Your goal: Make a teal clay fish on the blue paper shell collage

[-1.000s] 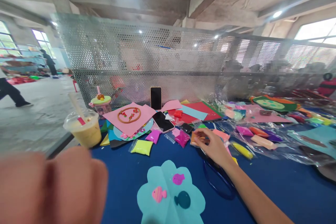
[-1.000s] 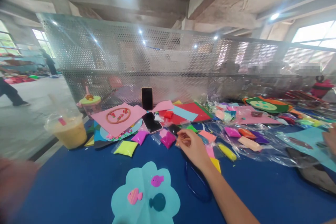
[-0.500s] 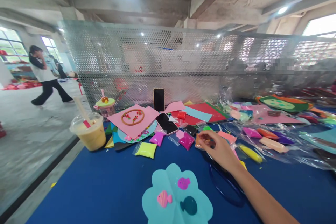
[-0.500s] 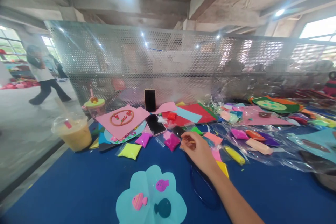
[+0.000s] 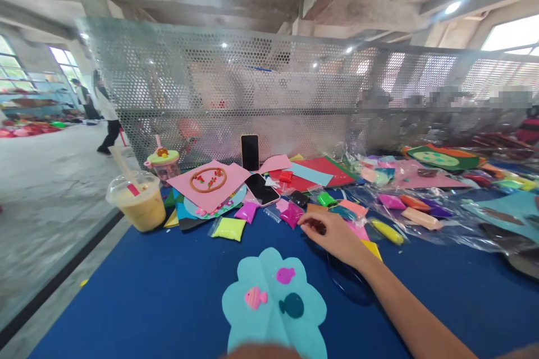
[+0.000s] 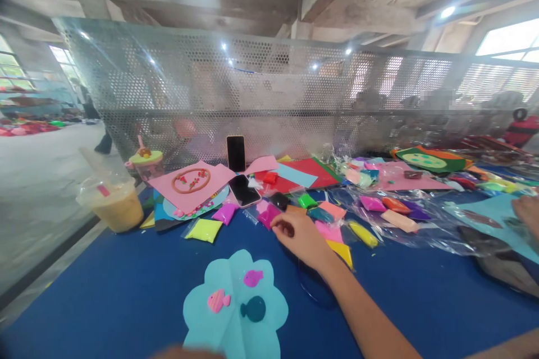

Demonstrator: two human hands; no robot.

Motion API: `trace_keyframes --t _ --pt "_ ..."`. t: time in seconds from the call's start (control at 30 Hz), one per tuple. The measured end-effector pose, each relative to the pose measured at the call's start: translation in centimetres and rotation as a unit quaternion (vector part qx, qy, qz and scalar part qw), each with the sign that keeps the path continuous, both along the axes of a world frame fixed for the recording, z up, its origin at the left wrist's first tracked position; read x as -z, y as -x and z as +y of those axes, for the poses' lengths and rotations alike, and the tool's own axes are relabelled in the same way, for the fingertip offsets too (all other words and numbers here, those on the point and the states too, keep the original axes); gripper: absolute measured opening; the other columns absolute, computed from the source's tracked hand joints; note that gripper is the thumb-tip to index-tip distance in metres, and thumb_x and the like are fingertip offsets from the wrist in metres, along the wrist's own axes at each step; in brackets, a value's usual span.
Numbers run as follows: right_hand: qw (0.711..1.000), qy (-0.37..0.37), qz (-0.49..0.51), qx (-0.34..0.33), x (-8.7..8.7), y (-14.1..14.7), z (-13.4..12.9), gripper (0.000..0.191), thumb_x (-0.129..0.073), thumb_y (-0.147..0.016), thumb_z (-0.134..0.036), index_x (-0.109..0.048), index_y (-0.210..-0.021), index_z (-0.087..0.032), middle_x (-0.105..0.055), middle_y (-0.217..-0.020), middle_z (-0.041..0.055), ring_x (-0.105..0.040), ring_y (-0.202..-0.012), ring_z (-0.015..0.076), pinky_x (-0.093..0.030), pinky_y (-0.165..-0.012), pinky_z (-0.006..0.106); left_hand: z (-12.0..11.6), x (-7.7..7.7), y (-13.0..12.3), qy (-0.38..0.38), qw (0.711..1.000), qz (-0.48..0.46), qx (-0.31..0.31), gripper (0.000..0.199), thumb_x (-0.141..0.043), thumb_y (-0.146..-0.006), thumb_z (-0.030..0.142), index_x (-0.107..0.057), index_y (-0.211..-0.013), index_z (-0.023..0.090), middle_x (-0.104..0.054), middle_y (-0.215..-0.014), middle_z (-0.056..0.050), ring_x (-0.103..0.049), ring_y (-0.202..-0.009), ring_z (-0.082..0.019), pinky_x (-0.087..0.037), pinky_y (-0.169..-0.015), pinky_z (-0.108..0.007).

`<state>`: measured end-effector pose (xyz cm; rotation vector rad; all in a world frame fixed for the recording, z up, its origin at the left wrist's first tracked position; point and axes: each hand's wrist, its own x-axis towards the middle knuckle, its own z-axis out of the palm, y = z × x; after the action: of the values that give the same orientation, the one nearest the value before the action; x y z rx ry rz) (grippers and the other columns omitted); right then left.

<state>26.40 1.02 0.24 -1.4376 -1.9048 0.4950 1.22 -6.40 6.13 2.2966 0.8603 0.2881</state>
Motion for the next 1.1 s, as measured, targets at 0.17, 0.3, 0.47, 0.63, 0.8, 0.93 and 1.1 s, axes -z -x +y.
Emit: trace_keyframes --t 0.17,0.3,0.47,0.63,0.8,0.93,1.1 --pt "0.994 0.033 -0.049 -0.089 0.2 1.6 -0.9 0.015 -0.057 -0.078 -0.022 -0.069 -0.088 -0.022 -0.065 -0.077 0.0025 -0.059 -0.068 0.0164 -0.043 -0.062 0.028 3.8 0.5 1.0 -0.119 0.980 0.107 -0.118 0.024 -0.047 -0.083 0.020 -0.063 -0.102 0.024 -0.067 -0.102 -0.002 -0.060 -0.098 -0.021 -0.047 -0.081 -0.033" --pt "0.990 0.041 -0.055 -0.121 0.7 2.2 -1.3 0.016 -0.058 -0.077 -0.020 -0.069 -0.089 -0.022 -0.064 -0.080 0.0033 -0.058 -0.069 0.0167 -0.043 -0.060 0.027 6.6 2.8 1.3 -0.158 0.956 0.190 -0.156 0.027 -0.049 -0.083 0.022 -0.062 -0.106 0.021 -0.062 -0.107 -0.007 -0.056 -0.106 -0.027 -0.045 -0.083 -0.037" --pt "0.986 0.057 -0.034 -0.155 1.1 2.5 -1.3 0.019 -0.054 -0.077 -0.014 -0.068 -0.087 -0.022 -0.066 -0.080 0.0028 -0.060 -0.066 0.0150 -0.045 -0.059 0.025 6.9 3.8 0.9 -0.132 0.962 0.175 -0.165 0.021 -0.050 -0.082 0.029 -0.064 -0.097 0.023 -0.062 -0.104 -0.004 -0.059 -0.098 -0.023 -0.045 -0.075 -0.031" --pt "0.985 0.071 -0.014 -0.158 1.0 2.4 -1.2 0.018 -0.054 -0.076 -0.015 -0.068 -0.086 -0.021 -0.066 -0.076 0.0028 -0.060 -0.066 0.0150 -0.046 -0.058 0.024 7.0 3.7 0.6 -0.110 0.964 0.162 -0.179 0.019 -0.054 -0.078 0.029 -0.064 -0.092 0.023 -0.064 -0.099 -0.002 -0.060 -0.092 -0.021 -0.043 -0.070 -0.029" --pt "0.984 0.088 0.006 -0.154 0.8 2.2 -1.3 0.016 -0.057 -0.075 -0.017 -0.068 -0.086 -0.020 -0.067 -0.079 0.0034 -0.060 -0.066 0.0147 -0.047 -0.058 0.023 7.5 3.9 0.4 -0.086 0.966 0.160 -0.182 0.023 -0.056 -0.077 0.030 -0.063 -0.098 0.023 -0.066 -0.093 -0.002 -0.061 -0.085 -0.021 -0.042 -0.065 -0.027" --pt "0.982 0.104 0.019 -0.157 1.0 2.0 -1.2 0.017 -0.061 -0.072 -0.017 -0.069 -0.087 -0.020 -0.067 -0.074 0.0026 -0.061 -0.064 0.0148 -0.047 -0.055 0.022 7.7 4.0 0.1 -0.085 0.967 0.160 -0.179 0.024 -0.058 -0.076 0.030 -0.063 -0.098 0.022 -0.065 -0.093 -0.003 -0.061 -0.086 -0.021 -0.043 -0.068 -0.028" --pt "0.979 0.119 0.037 -0.161 1.0 2.0 -1.2 0.025 -0.055 -0.071 -0.010 -0.068 -0.090 -0.020 -0.068 -0.072 0.0015 -0.063 -0.065 0.0144 -0.048 -0.057 0.021 7.6 3.9 -0.2 -0.098 0.967 0.159 -0.172 0.021 -0.059 -0.075 0.026 -0.064 -0.095 0.022 -0.066 -0.093 -0.002 -0.062 -0.086 -0.020 -0.044 -0.069 -0.028"
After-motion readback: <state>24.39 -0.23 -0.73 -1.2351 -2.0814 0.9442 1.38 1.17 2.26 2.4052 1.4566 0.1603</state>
